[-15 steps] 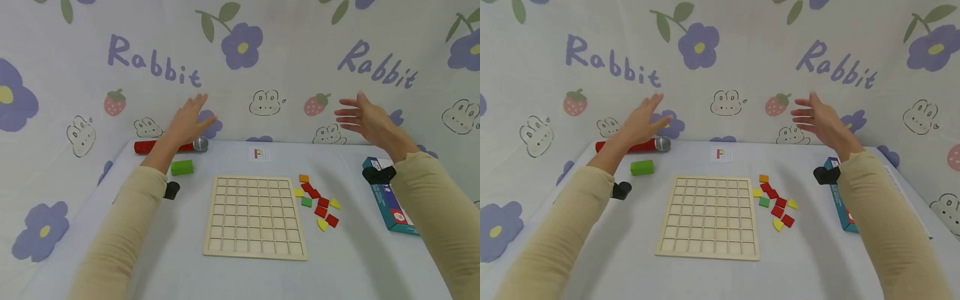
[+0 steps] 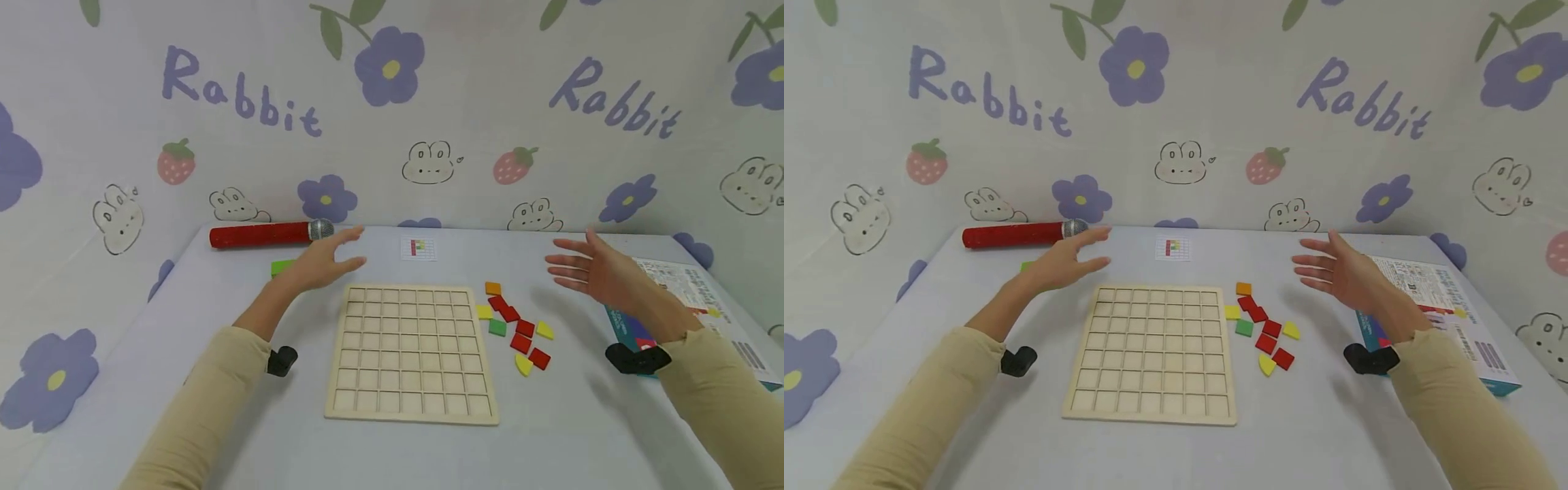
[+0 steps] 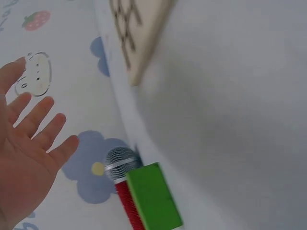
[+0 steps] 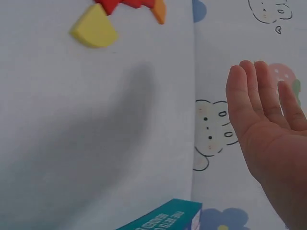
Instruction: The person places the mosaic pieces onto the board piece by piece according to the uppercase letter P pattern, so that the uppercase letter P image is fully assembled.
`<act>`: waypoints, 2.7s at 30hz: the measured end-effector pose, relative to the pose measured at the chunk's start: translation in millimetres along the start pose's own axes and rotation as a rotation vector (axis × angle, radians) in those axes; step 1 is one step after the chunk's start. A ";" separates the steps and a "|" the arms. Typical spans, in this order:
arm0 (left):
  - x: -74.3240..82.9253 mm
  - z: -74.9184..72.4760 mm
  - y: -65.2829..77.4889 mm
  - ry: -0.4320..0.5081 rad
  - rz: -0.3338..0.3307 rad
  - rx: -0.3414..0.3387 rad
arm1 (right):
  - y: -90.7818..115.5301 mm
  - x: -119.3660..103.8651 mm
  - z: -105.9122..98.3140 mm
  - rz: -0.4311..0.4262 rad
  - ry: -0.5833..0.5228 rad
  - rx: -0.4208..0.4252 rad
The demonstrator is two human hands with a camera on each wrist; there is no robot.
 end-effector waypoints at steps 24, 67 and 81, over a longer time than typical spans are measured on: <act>-19.8 45.9 16.9 0.212 -0.061 -0.343 | 18.0 71.8 11.2 0.134 0.501 0.150; -0.5 52.9 49.1 -0.088 -0.193 -0.533 | 7.3 68.0 37.0 -0.013 0.879 0.277; 11.0 59.9 48.1 -0.109 -0.128 -0.559 | 9.9 68.0 27.5 0.058 0.876 0.342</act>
Point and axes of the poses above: each hand's wrist, its own y-axis away from the middle knuckle, its own z-axis out of the palm, x = y × z, the point moved 4 cm from there along -y, towards the middle knuckle, and after that the axes turned 8 degrees about z, right-handed, at the moved point
